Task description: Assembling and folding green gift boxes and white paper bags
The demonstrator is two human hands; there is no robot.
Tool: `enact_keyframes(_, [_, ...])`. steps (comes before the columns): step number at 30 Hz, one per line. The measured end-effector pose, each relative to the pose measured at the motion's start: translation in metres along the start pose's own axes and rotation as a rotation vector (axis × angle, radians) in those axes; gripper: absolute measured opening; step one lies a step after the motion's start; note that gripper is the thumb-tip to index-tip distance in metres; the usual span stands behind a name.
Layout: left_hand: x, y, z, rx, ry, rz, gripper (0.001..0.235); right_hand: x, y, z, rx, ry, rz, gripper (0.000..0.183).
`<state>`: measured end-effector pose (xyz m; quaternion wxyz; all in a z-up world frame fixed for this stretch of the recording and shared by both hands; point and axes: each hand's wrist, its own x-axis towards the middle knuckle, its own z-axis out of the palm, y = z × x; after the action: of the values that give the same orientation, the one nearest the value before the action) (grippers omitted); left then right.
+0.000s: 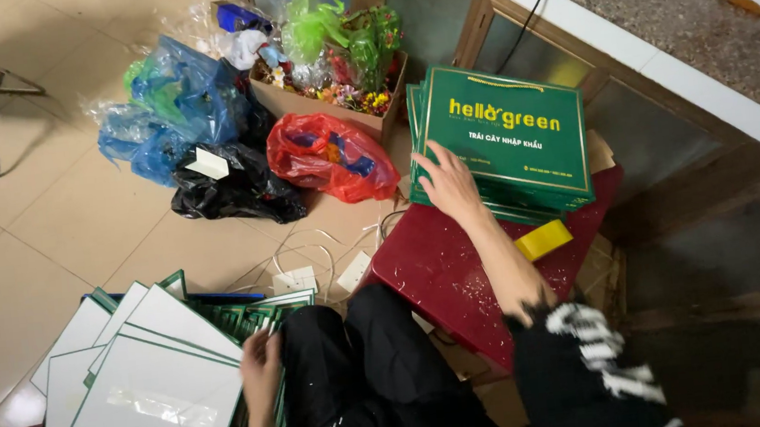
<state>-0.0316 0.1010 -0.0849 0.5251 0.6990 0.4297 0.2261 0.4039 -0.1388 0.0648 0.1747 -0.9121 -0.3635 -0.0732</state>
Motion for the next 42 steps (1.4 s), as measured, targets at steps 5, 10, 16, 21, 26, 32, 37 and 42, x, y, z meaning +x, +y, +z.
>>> enact_keyframes(5, [-0.015,0.141,0.035,-0.086,-0.430,0.232,0.030,0.031,0.010,-0.002,-0.236,-0.250,-0.078,0.043])
enact_keyframes(10, [-0.017,0.176,0.065,-0.087,-0.563,0.268,0.023,0.035,0.018,-0.008,-0.228,-0.265,-0.127,0.038])
enact_keyframes(16, [-0.026,0.174,0.083,-0.127,-0.660,0.185,0.024,0.041,0.029,-0.008,-0.215,-0.333,-0.207,0.024])
enact_keyframes(21, [-0.031,0.152,0.086,-0.106,-0.660,0.171,0.025,0.056,0.032,0.001,-0.219,-0.352,-0.317,0.028])
enact_keyframes(26, [-0.038,0.162,0.075,-0.061,-0.575,0.169,0.026,0.075,0.027,0.020,-0.537,-0.367,-0.535,0.030])
enact_keyframes(32, [-0.034,0.146,0.074,-0.085,-0.554,0.169,0.026,0.060,0.014,0.021,-0.626,-0.252,-0.480,0.022])
enact_keyframes(37, [-0.037,0.143,0.076,-0.069,-0.561,0.149,0.026,0.064,0.014,0.018,-0.528,-0.244,-0.375,0.021])
enact_keyframes(42, [-0.038,0.137,0.082,-0.092,-0.588,0.159,0.028,0.056,0.014,-0.033,-0.445,-0.413,-0.021,0.088])
